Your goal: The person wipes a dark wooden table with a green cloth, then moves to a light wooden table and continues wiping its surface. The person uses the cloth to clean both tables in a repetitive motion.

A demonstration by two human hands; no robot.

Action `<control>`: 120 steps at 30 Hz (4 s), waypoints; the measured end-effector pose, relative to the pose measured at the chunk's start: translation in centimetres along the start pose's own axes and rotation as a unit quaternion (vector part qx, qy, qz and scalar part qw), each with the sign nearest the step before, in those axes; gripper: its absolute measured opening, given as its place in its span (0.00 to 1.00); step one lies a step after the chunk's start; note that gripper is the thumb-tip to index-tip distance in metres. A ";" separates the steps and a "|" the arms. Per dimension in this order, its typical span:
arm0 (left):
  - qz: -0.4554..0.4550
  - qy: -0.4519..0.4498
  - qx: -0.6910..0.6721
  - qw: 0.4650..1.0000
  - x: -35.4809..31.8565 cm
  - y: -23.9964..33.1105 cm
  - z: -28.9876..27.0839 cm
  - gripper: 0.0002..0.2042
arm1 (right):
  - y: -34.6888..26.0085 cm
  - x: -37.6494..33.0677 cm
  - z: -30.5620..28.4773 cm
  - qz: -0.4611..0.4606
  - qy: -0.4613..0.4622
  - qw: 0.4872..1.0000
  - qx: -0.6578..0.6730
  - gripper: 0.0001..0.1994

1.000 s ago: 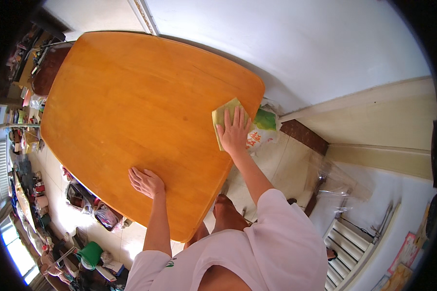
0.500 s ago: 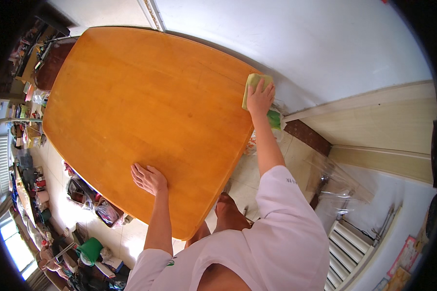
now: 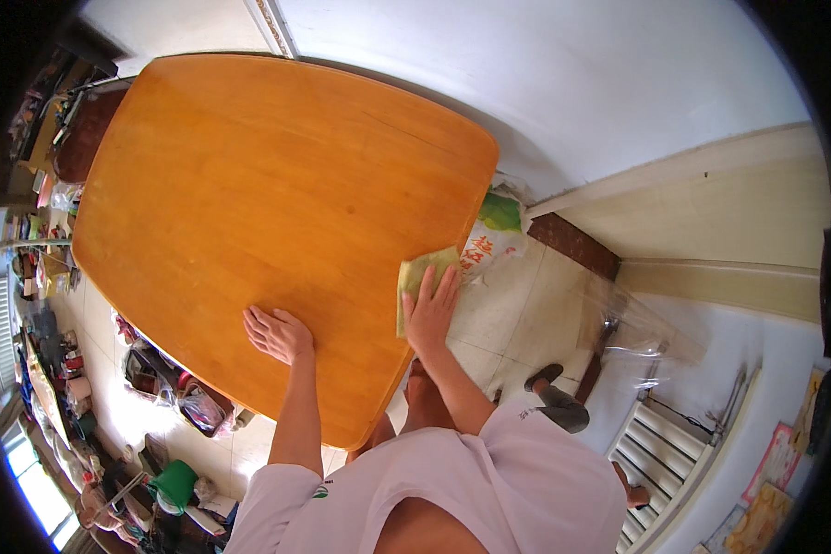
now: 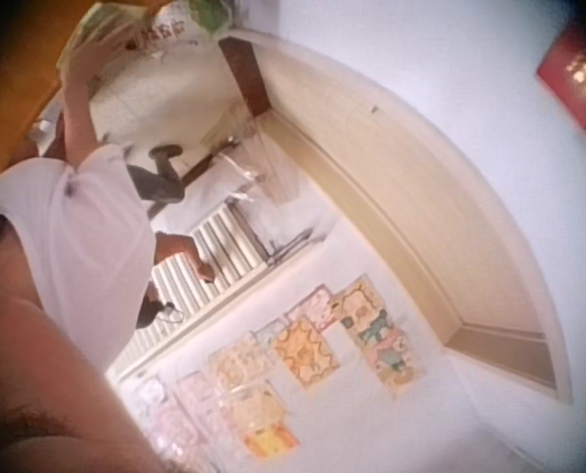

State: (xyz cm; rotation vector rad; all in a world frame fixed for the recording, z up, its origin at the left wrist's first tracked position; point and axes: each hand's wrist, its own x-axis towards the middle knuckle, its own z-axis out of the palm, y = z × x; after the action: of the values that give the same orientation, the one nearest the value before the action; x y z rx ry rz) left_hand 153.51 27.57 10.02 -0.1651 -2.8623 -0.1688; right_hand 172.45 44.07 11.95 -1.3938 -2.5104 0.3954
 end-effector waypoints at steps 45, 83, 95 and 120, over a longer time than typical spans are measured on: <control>-0.044 -0.053 -0.025 0.997 0.2 0.5 -1.2 0.26 | -2.4 13.5 2.5 -0.369 -0.151 0.917 -0.028 0.34; -0.041 -0.059 -0.048 0.996 0.3 1.0 -1.8 0.26 | 0.9 30.6 4.1 -0.047 -0.030 0.989 -0.140 0.33; -0.040 -0.044 -0.061 0.996 0.2 0.5 -1.5 0.26 | -11.2 7.8 4.0 -0.377 -0.107 0.918 -0.063 0.32; -0.135 -0.249 -0.640 0.714 2.3 -10.3 -2.1 0.27 | -9.4 1.7 4.4 -0.281 -0.049 0.950 -0.131 0.32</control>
State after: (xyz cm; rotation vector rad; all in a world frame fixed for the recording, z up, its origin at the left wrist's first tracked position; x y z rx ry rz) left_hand 150.51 17.37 11.66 -0.0282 -2.5538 -2.4405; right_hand 162.68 40.28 11.24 -0.6741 -2.9698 0.0166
